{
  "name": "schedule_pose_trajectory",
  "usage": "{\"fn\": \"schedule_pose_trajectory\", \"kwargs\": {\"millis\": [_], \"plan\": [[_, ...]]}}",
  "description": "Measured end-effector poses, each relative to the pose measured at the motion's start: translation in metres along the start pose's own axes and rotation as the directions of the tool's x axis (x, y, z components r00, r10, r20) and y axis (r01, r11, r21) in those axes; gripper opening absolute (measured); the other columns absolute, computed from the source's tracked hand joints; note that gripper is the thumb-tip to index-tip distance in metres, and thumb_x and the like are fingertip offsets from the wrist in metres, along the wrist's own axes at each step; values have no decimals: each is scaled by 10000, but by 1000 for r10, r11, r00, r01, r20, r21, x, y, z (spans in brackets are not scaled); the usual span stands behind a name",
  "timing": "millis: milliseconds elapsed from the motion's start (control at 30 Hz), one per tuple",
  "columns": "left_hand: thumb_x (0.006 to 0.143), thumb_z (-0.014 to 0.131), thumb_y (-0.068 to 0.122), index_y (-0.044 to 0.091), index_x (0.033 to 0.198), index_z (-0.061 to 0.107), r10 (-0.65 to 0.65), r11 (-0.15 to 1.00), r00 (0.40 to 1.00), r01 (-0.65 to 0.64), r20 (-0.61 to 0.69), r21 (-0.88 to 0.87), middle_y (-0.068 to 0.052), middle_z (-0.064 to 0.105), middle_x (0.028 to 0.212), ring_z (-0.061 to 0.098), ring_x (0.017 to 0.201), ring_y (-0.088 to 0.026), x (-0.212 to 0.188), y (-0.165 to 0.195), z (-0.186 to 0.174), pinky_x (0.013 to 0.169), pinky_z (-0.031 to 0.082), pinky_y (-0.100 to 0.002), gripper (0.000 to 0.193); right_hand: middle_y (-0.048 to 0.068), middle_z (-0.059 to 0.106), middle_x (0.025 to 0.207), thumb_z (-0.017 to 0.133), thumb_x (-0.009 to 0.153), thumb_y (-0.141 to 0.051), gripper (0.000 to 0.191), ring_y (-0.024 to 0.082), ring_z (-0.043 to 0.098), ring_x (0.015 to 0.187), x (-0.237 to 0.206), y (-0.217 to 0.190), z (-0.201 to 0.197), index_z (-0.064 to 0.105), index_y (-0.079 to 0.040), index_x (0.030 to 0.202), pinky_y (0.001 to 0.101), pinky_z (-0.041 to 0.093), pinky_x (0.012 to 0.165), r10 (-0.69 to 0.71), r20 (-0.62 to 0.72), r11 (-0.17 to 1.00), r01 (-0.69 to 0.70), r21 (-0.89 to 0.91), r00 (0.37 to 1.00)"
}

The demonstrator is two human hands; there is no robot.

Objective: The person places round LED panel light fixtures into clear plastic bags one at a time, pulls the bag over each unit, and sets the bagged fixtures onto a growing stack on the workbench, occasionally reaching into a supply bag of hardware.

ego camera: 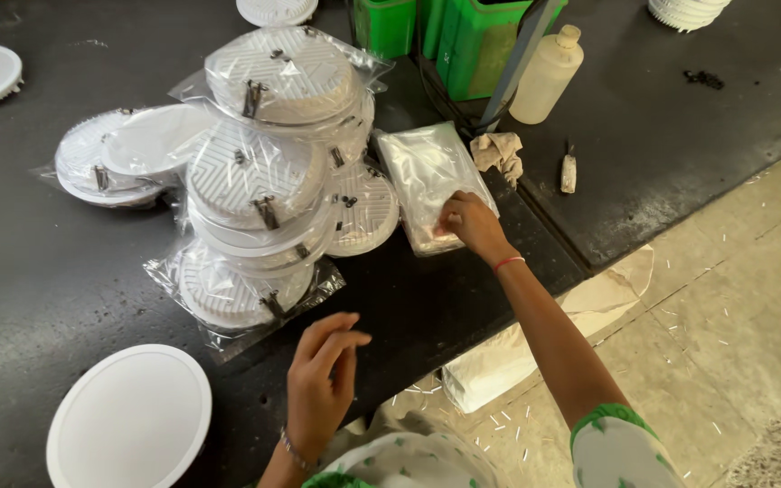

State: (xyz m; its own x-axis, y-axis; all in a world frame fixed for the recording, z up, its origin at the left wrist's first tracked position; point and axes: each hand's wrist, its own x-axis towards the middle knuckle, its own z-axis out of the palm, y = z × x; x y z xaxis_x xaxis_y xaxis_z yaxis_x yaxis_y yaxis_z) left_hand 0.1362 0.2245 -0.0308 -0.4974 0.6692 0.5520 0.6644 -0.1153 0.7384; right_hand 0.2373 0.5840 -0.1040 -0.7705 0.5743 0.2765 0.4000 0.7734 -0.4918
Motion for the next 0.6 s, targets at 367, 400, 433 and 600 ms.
{"fn": "schedule_pose_trajectory", "kwargs": {"millis": [367, 400, 433, 600], "plan": [[875, 712, 83, 66, 1179, 633, 147, 969, 973, -178, 179, 169, -113, 609, 1188, 607, 1096, -343, 102, -48, 161, 906, 514, -442, 314, 126, 727, 944, 664, 923, -120, 119, 284, 695, 873, 22, 30, -8, 693, -39, 1005, 380, 531, 776, 53, 178, 963, -98, 252, 983], [830, 728, 104, 56, 1208, 634, 195, 943, 964, -235, 180, 237, -117, 585, 1224, 585, 1116, -343, 115, -57, 177, 925, 498, -460, 392, 138, 729, 941, 641, 940, -116, 129, 281, 695, 873, 24, 28, -11, 690, -34, 1027, 383, 531, 771, 26, 191, 970, -71, 232, 981], [809, 730, 103, 59, 1174, 641, 187, 909, 962, -246, 197, 336, -116, 579, 1244, 581, 1119, -339, 125, -66, 190, 916, 499, -458, 378, 135, 730, 943, 645, 948, -140, 142, 280, 694, 874, 25, 28, -13, 682, -30, 1031, 382, 530, 770, 25, 197, 968, -72, 239, 980], [838, 735, 122, 64, 1007, 686, 164, 851, 958, -257, 234, 458, -73, 588, 1266, 584, 1096, -304, 151, -105, 226, 889, 504, -441, 185, 155, 713, 895, 742, 920, -209, 221, 313, 663, 832, 18, 22, -35, 693, -15, 1015, 385, 525, 772, 159, 181, 947, -202, 250, 970]]}}
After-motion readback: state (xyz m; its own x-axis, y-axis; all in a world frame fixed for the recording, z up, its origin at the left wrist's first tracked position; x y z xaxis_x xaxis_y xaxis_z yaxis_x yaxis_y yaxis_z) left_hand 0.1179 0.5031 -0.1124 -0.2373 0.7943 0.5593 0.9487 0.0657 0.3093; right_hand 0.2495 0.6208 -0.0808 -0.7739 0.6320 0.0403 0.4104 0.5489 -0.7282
